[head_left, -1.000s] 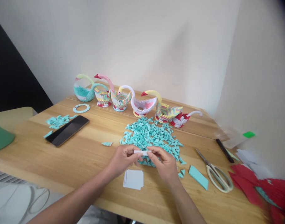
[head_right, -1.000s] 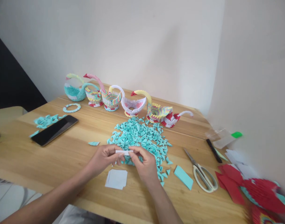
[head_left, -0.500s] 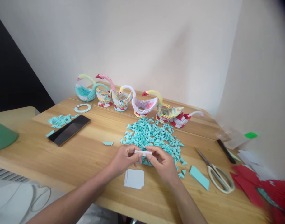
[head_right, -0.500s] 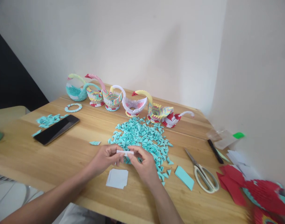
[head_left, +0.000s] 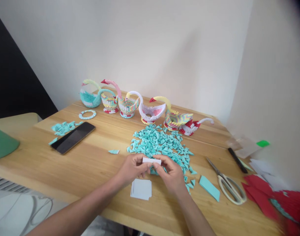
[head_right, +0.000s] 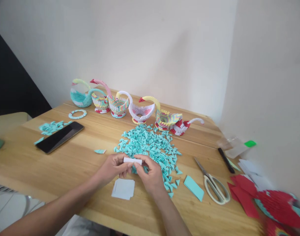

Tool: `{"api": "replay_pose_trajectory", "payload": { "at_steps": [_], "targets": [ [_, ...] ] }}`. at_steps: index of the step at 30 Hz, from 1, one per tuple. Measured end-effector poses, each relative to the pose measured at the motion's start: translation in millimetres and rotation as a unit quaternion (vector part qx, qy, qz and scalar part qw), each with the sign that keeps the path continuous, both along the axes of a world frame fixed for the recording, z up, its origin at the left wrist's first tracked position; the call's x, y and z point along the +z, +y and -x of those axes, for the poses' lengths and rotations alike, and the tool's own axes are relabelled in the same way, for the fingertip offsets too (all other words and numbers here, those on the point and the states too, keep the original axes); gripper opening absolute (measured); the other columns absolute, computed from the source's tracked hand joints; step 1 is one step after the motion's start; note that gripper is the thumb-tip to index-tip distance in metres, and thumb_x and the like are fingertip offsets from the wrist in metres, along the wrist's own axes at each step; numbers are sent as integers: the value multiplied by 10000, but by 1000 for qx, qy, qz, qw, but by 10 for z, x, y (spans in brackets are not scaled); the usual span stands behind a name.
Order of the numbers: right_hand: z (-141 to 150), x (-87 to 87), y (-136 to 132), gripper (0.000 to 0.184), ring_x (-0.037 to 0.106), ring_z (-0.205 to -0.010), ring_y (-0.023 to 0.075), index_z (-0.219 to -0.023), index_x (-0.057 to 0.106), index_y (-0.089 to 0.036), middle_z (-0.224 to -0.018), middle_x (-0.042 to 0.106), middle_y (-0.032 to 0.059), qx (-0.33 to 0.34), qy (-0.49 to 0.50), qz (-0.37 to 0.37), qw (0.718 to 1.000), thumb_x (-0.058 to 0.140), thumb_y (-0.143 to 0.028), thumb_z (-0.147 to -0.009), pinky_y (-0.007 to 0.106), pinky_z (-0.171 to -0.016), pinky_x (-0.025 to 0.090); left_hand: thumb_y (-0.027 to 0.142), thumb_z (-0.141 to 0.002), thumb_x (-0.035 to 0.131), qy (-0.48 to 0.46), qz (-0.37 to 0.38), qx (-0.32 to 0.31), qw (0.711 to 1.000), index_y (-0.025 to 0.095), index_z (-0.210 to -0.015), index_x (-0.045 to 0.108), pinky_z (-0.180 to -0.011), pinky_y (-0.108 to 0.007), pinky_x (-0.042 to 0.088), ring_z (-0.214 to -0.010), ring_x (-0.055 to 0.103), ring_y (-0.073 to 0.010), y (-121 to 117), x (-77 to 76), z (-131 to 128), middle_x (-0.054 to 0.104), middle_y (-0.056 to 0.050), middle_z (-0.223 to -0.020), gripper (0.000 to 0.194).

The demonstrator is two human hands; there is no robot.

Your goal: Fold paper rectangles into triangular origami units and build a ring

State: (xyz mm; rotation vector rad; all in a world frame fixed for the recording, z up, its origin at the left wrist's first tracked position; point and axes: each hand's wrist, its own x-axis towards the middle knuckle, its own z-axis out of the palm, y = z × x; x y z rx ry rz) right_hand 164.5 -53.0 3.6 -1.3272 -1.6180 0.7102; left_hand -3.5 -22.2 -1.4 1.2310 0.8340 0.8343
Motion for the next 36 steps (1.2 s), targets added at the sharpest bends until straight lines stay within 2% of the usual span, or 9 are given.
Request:
{"api": "replay_pose_trajectory", "payload": {
  "at_steps": [9,15,21,25,28,31,33,36],
  "targets": [
    [18,-15,16,243,587,-615,139,-1011,685,-193,-691,622,6,-17,47,2,999,614,-314,-812,242,-587,514,493,-700,677,-21,5,21,1000,132,-672,551,-422,-190,371,-412,480,-67,49,36,74,614,-3,-577,383],
    [40,15,12,233,595,-626,138,-1012,670,-193,-696,628,3,-6,33,15,999,604,-299,-815,239,-592,506,480,-727,667,-38,-1,43,998,128,-680,577,-471,-200,404,-451,499,-79,45,89,82,593,9,-553,366],
    [66,14,18,259,594,-619,133,-1034,660,-189,-691,618,-10,-2,31,14,999,610,-291,-801,231,-581,498,452,-737,681,-79,16,76,994,124,-688,587,-500,-206,427,-473,511,-79,36,81,83,608,5,-588,345],
    [87,8,12,274,607,-647,139,-1056,644,-188,-714,629,-4,-4,43,29,999,603,-289,-806,243,-612,506,490,-705,697,-89,41,70,993,128,-843,613,-457,-202,408,-465,532,-88,51,41,73,630,7,-634,396],
    [87,-2,6,282,628,-664,147,-1065,638,-188,-718,639,-1,7,54,37,998,608,-296,-806,250,-623,516,507,-674,711,-50,43,40,997,124,-734,609,-417,-192,360,-411,487,-77,62,12,71,596,17,-535,400],
    [30,-6,6,286,651,-665,157,-1107,627,-196,-718,675,7,32,54,39,997,557,-321,-858,261,-623,530,515,-689,692,-29,48,53,997,128,-632,583,-415,-186,340,-394,456,-67,62,18,89,558,23,-469,407],
    [-32,4,15,289,670,-716,172,-1148,615,-208,-785,711,30,30,21,9,999,502,-311,-903,288,-669,538,521,-685,695,-35,66,45,996,130,-623,575,-419,-183,344,-405,464,-67,60,36,111,561,21,-479,413],
    [-104,37,41,235,659,-877,207,-1100,650,-250,-952,723,53,43,-83,-104,990,538,-242,-893,365,-820,512,535,-654,715,-42,90,-1,995,132,-613,563,-418,-182,346,-418,475,-68,62,45,138,564,18,-504,432]
  ]
}}
